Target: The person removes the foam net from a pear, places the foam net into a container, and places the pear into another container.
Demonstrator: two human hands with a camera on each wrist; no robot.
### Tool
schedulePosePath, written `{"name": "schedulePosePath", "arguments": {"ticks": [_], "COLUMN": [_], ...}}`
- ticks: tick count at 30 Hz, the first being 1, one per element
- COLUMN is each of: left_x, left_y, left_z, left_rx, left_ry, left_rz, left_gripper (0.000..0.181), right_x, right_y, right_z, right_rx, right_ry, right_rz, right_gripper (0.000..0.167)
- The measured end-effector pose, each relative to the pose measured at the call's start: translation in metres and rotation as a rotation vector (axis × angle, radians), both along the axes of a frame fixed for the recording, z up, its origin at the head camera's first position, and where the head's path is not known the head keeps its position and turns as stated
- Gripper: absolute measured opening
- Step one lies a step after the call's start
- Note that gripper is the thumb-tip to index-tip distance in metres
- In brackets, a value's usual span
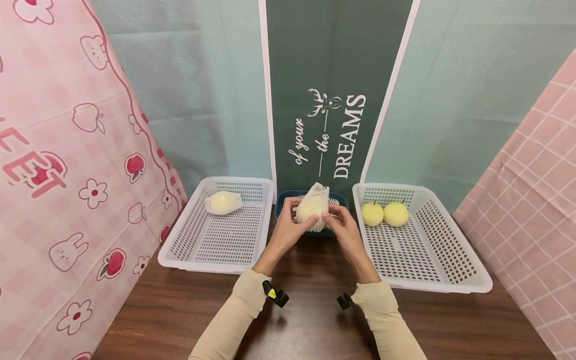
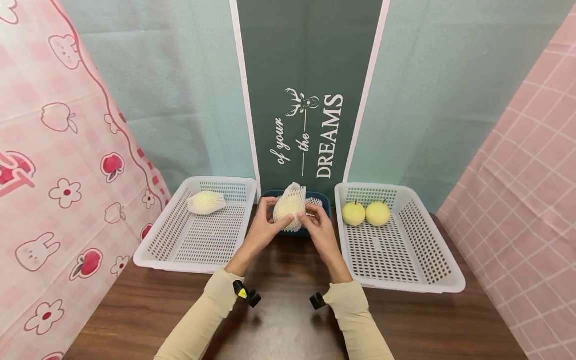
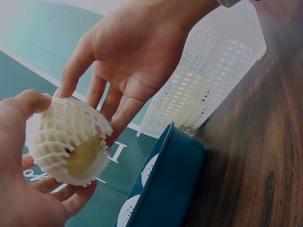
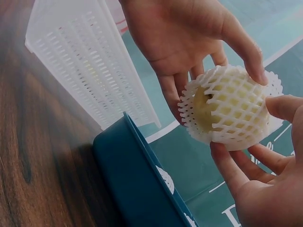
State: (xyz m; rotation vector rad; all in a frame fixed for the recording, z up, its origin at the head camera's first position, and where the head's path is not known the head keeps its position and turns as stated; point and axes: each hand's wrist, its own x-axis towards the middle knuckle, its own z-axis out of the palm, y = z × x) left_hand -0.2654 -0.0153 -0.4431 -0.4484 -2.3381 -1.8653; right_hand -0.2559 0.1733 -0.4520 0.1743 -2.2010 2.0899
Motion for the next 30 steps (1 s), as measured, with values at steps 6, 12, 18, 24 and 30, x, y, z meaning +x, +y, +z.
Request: {"name": "schedulePosePath", "arguments": {"ticks": [6,12,18,24,30], "left_x": [0.0007,0.0008,-0.0006,-0.0009,0.002], "left_y": [0.0015,0.0039,0.0056,0.0034,-0.0011], "left_z": [-0.0008,-0.0017,-0.005,-0.0081,-0.0068], "left_rx": [-0.002,-0.018,-0.037,-0.051,-0.111], "left_ry": [-0.024,-0.009,0.023,0.072,0.104], "left_rz": [-0.044,-0.066,-0.027,0.001,0.003], "left_gripper": [0.074,0.091,0.093,0.088,0.086], "right_x": [-0.0007,-0.0013,-0.0025,-0.0031,-0.0035], "right_y": [0.0011,0.001,-0.0025,-0.0013,0.0014], "right_z": [-0.0016,-0.0009,0.0001,0.0016,0.0041], "right_rx": [-0.066,-0.088,-0.148,-0.125,-0.077], "right_ry": [-0.022,-0.052,-0.066,-0.049,-0.015], "right_rz": [0.008,0.021,0.054,0.065,0.004], "right_gripper": [0.05,0.052,0.047,0.046,0.041]}}
